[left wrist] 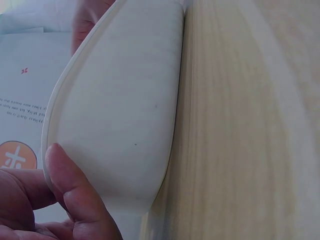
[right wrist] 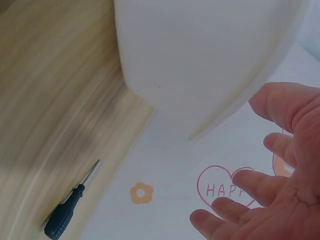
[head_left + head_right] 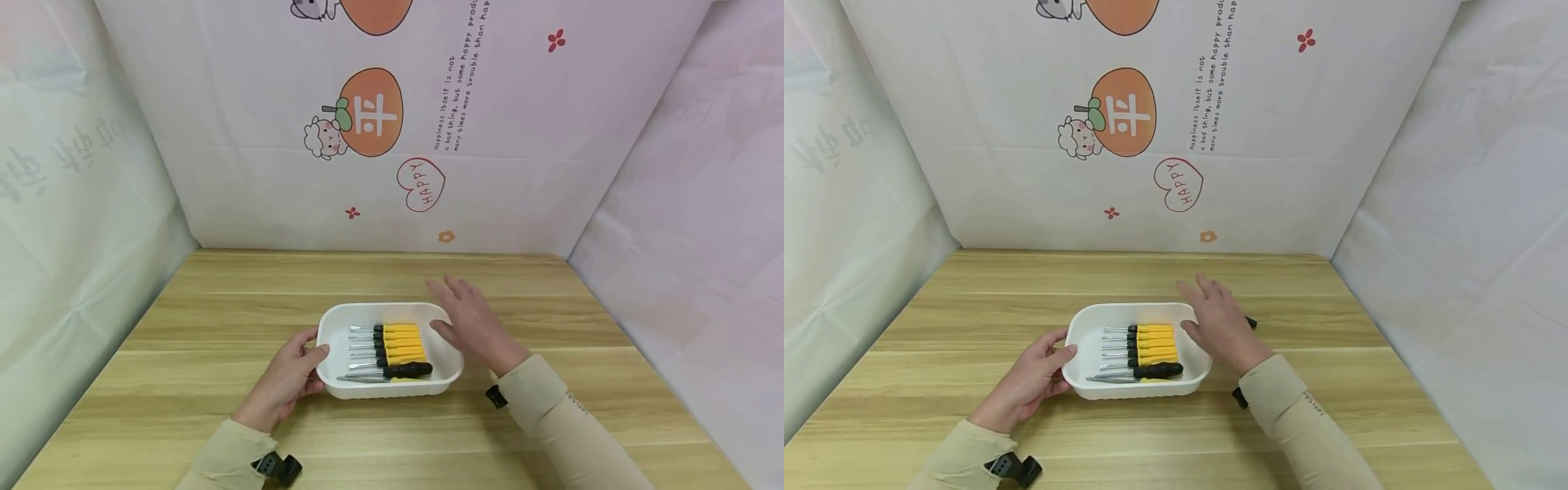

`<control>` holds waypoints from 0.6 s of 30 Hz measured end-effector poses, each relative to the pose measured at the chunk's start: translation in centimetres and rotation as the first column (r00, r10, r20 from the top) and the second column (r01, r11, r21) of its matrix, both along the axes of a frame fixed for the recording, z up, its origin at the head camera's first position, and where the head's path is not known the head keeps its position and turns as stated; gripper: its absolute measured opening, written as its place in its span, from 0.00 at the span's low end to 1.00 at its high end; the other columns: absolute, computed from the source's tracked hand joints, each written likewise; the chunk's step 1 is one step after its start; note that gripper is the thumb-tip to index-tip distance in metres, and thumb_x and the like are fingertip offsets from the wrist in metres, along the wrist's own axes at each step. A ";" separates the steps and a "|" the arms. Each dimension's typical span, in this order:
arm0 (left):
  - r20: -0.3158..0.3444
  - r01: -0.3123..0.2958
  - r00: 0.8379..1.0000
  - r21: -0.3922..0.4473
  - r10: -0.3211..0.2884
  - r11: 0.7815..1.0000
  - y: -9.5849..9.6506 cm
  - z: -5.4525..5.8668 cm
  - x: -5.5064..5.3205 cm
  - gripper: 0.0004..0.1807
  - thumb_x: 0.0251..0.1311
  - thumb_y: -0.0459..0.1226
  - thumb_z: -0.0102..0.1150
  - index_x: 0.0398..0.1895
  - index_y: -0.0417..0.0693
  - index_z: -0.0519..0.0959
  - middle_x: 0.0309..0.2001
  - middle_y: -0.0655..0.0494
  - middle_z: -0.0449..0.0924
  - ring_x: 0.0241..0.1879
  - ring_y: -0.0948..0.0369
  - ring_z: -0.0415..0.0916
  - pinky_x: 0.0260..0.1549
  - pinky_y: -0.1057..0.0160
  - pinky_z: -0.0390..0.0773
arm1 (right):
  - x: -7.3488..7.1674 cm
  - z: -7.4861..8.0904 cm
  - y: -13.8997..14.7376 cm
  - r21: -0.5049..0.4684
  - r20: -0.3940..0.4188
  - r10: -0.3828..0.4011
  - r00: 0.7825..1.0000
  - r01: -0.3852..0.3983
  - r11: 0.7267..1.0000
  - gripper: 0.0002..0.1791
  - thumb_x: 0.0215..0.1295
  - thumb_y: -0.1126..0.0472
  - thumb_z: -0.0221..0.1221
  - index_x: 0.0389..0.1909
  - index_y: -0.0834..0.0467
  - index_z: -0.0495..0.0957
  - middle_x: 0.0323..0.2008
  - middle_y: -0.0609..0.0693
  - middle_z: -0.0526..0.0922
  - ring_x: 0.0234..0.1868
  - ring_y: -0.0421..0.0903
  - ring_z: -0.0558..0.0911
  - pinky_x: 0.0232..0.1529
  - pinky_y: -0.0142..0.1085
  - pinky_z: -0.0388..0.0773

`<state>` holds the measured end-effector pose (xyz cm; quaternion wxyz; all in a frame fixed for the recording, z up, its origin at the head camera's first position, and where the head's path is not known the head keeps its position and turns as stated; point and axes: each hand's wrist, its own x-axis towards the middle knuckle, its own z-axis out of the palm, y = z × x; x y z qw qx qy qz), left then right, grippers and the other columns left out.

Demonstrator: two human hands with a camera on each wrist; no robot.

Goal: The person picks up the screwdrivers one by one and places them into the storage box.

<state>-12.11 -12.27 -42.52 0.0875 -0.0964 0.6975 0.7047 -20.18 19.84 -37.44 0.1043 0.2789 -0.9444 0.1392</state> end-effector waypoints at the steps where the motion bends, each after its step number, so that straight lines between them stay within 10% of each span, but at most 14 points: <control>1: 0.001 0.000 1.000 0.000 0.000 1.000 0.0 0.0 0.0 0.29 0.77 0.36 0.53 0.79 0.50 0.62 0.48 0.43 0.73 0.30 0.61 0.77 0.24 0.69 0.80 | -0.1 0.0 0.1 0.000 -0.003 -0.005 1.000 0.005 1.000 0.41 0.69 0.57 0.69 0.79 0.55 0.61 0.76 0.70 0.62 0.74 0.75 0.62 0.73 0.67 0.62; 18: 0.005 0.001 1.000 -0.003 -0.001 1.000 0.0 0.0 0.0 0.29 0.78 0.37 0.53 0.79 0.51 0.62 0.48 0.44 0.73 0.30 0.61 0.77 0.23 0.69 0.79 | -1.1 -0.5 1.4 0.077 -0.035 -0.108 0.994 0.110 0.991 0.47 0.72 0.57 0.66 0.83 0.58 0.50 0.77 0.71 0.60 0.75 0.73 0.62 0.76 0.65 0.58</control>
